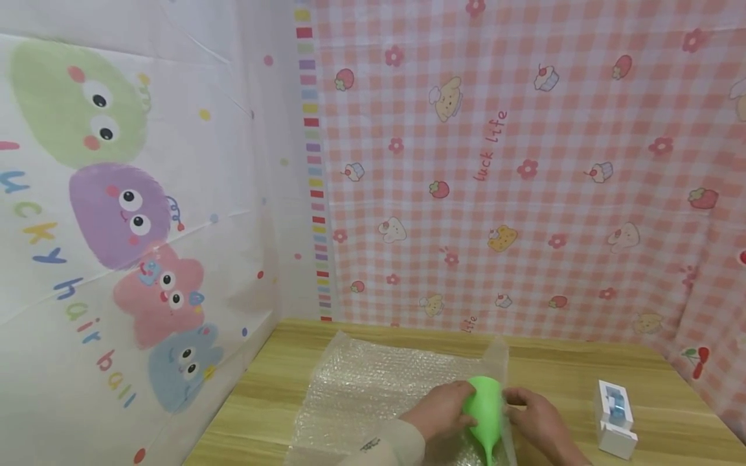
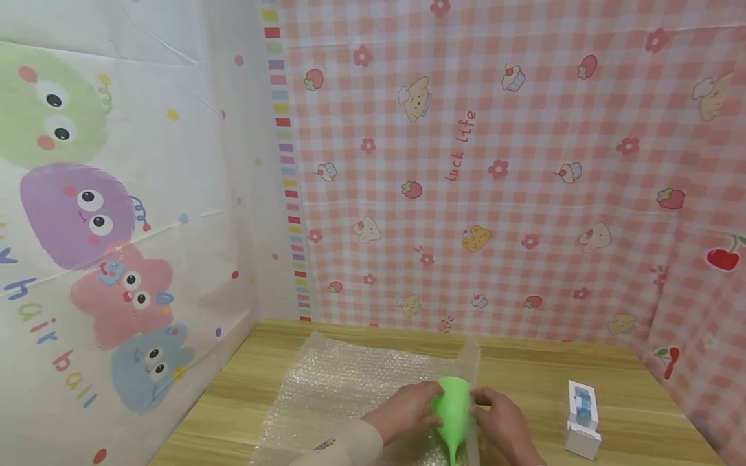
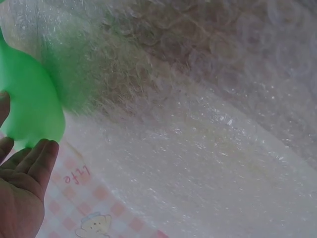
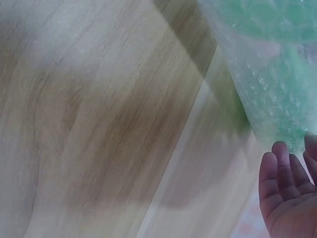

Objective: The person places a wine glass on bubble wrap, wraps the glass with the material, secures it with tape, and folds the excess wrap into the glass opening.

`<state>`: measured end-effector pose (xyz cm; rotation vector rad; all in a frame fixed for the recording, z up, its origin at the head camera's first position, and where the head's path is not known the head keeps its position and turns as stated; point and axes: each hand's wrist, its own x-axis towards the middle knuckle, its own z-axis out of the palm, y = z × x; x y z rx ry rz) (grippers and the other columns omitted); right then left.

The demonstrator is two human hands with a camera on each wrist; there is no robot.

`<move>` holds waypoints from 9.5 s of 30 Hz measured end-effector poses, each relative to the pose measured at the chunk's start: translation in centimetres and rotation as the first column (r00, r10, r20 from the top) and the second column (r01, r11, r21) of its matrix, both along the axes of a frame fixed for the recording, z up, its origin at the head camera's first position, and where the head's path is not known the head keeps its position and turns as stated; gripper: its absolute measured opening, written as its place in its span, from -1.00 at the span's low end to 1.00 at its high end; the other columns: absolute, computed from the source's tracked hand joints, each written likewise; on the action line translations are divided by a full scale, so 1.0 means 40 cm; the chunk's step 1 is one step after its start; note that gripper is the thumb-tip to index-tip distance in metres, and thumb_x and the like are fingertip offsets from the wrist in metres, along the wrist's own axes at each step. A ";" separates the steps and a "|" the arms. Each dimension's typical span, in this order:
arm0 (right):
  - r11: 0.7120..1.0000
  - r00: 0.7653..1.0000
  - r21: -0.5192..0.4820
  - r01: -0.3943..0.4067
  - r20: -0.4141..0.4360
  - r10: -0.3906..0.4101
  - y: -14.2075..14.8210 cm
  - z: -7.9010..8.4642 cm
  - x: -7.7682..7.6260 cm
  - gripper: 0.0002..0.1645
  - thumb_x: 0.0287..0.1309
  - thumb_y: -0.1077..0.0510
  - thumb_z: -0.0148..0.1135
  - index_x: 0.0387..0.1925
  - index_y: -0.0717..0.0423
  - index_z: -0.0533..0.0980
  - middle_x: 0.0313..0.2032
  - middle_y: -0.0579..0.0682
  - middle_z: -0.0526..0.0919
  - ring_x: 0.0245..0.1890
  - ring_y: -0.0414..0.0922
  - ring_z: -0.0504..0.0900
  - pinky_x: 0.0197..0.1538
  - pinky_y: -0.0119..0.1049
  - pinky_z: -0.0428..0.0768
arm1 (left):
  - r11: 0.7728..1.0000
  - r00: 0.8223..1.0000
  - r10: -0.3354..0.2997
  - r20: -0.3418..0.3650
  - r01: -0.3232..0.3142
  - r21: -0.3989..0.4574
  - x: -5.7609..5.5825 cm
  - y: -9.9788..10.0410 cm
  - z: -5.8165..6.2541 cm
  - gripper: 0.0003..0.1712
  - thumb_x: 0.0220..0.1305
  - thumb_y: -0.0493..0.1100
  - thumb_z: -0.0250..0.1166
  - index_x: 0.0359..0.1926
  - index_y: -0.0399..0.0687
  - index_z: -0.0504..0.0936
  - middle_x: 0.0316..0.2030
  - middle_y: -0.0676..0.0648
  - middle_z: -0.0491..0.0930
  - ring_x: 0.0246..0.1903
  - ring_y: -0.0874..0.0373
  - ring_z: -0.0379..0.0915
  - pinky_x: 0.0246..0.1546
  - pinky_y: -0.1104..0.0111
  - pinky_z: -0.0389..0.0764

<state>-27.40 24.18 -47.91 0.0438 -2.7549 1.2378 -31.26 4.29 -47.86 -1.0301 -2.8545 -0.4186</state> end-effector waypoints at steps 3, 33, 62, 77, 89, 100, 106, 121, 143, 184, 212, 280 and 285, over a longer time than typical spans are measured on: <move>1.000 1.000 0.001 -0.013 -0.007 0.013 -0.002 -0.002 -0.001 -0.61 0.21 0.27 0.27 0.06 0.38 0.54 -0.06 0.24 0.67 0.00 0.20 0.60 -0.05 0.01 0.61 | 1.000 1.000 0.005 0.016 -0.005 -0.024 -0.002 -0.001 0.000 -0.38 0.20 0.09 0.40 0.25 0.08 0.50 0.13 0.13 0.55 0.09 0.31 0.46 0.13 0.47 0.45; 0.995 1.000 -0.101 -0.015 0.012 0.016 -0.028 -0.022 -0.008 -0.50 0.27 0.06 0.32 0.15 0.25 0.55 0.19 0.36 0.50 -0.06 0.14 0.66 -0.13 -0.06 0.67 | 0.996 1.000 -0.011 0.019 0.009 0.086 0.017 -0.033 -0.009 -0.38 0.25 0.05 0.38 0.22 -0.15 0.49 0.10 -0.06 0.58 0.06 0.18 0.52 0.13 0.40 0.49; 0.985 0.988 0.157 -0.074 -0.126 0.094 -0.083 -0.017 -0.031 -0.57 0.16 0.14 0.39 0.01 0.32 0.60 -0.04 0.22 0.53 -0.26 -0.03 0.60 -0.28 -0.12 0.62 | 0.999 0.999 -0.038 0.030 0.037 0.038 0.006 -0.069 -0.029 -0.25 0.26 0.02 0.38 0.39 -0.13 0.38 0.31 -0.17 0.39 0.25 0.08 0.38 0.24 0.34 0.41; 0.956 0.961 0.277 -0.093 -0.227 0.159 -0.104 -0.015 -0.029 -0.59 0.12 0.24 0.39 0.01 0.34 0.60 -0.15 0.09 0.54 -0.18 -0.04 0.55 -0.12 -0.08 0.59 | 0.998 0.999 -0.038 -0.002 0.038 0.046 0.003 -0.069 -0.022 -0.37 0.34 0.04 0.29 0.29 -0.22 0.46 0.28 -0.15 0.45 0.28 0.07 0.36 0.28 0.32 0.37; 0.967 0.967 0.223 -0.122 -0.195 0.166 -0.101 -0.011 -0.035 -0.59 0.10 0.25 0.40 0.02 0.28 0.62 -0.14 0.03 0.55 -0.26 -0.13 0.52 -0.22 -0.23 0.56 | 0.989 0.998 -0.057 -0.002 0.057 0.139 0.005 -0.081 -0.032 -0.34 0.33 -0.03 0.31 0.37 -0.12 0.36 0.22 -0.10 0.48 0.16 0.13 0.45 0.18 0.34 0.47; 0.978 0.966 0.174 -0.113 -0.210 0.149 -0.107 -0.010 -0.038 -0.59 0.07 0.21 0.45 -0.02 0.25 0.62 -0.17 -0.01 0.61 -0.26 -0.11 0.57 -0.22 -0.23 0.59 | 0.993 0.998 -0.030 0.062 0.022 0.117 0.004 -0.088 -0.036 -0.41 0.32 -0.03 0.32 0.35 0.15 0.46 0.29 -0.14 0.42 0.26 0.04 0.36 0.20 0.23 0.47; 0.983 0.960 0.156 -0.093 -0.247 0.130 -0.112 -0.010 -0.037 -0.70 0.03 0.21 0.47 -0.17 0.18 0.63 -0.18 -0.01 0.64 -0.26 -0.05 0.63 -0.20 -0.17 0.62 | 0.990 0.994 0.004 0.109 -0.020 0.141 0.000 -0.084 -0.032 -0.55 0.44 0.00 0.14 0.31 0.12 0.51 0.26 -0.08 0.45 0.24 0.07 0.38 0.19 0.22 0.48; 0.971 0.955 0.152 -0.184 -0.205 0.213 -0.091 -0.014 -0.040 -0.63 0.04 0.22 0.46 -0.06 0.19 0.65 -0.07 0.02 0.57 -0.14 0.00 0.59 -0.23 -0.19 0.59 | 0.981 0.997 0.008 0.074 -0.022 0.195 -0.008 -0.076 -0.036 -0.52 0.32 0.14 0.29 0.17 0.07 0.58 0.27 -0.05 0.39 0.14 0.11 0.45 0.08 0.32 0.54; 0.967 0.963 -0.020 -0.253 -0.100 0.250 -0.078 -0.031 -0.044 -0.63 0.18 0.19 0.37 0.03 0.16 0.60 0.12 0.23 0.49 0.09 0.26 0.50 -0.09 0.05 0.65 | 0.973 0.996 -0.086 0.019 0.080 0.216 -0.017 -0.113 -0.057 -0.47 0.39 0.03 0.25 0.29 -0.07 0.51 0.29 -0.09 0.44 0.25 0.10 0.38 0.21 0.29 0.46; 0.975 0.964 0.115 -0.191 -0.168 0.208 -0.102 -0.040 -0.044 -0.66 0.12 0.23 0.41 -0.03 0.11 0.62 -0.03 0.03 0.54 -0.08 -0.02 0.56 -0.19 -0.23 0.61 | 0.989 0.987 -0.118 -0.113 0.126 0.071 -0.010 -0.138 -0.036 -0.59 0.43 -0.10 0.21 0.21 -0.16 0.56 0.20 -0.02 0.54 0.24 0.19 0.39 0.25 0.40 0.38; 0.944 0.904 0.184 -0.275 -0.283 0.319 -0.106 -0.037 -0.041 -0.66 0.15 0.12 0.41 -0.05 0.16 0.64 -0.01 0.06 0.58 -0.02 0.16 0.58 -0.19 -0.18 0.64 | 0.979 0.985 -0.067 -0.160 0.096 0.180 -0.006 -0.146 -0.079 -0.58 0.32 -0.11 0.33 0.16 -0.12 0.59 0.15 -0.04 0.49 0.07 0.23 0.49 0.09 0.46 0.51; 0.975 0.964 0.055 -0.216 -0.146 0.222 -0.126 -0.028 -0.040 -0.73 0.15 0.20 0.39 -0.09 0.12 0.61 -0.07 -0.05 0.61 -0.06 0.00 0.58 -0.18 -0.21 0.61 | 0.983 1.000 -0.009 0.005 0.008 0.183 -0.011 -0.161 -0.064 -0.50 0.32 -0.02 0.27 0.24 -0.06 0.53 0.10 0.03 0.42 -0.03 0.28 0.46 0.00 0.45 0.54; 0.964 0.951 0.128 -0.231 -0.178 0.252 -0.131 -0.028 -0.038 -0.75 0.16 0.19 0.38 -0.11 0.11 0.64 -0.12 -0.04 0.53 -0.14 -0.04 0.55 -0.25 -0.34 0.54 | 0.982 0.999 0.000 -0.033 0.006 0.189 -0.007 -0.162 -0.066 -0.51 0.27 -0.06 0.28 0.19 -0.09 0.54 0.12 -0.01 0.45 0.03 0.21 0.48 0.07 0.42 0.52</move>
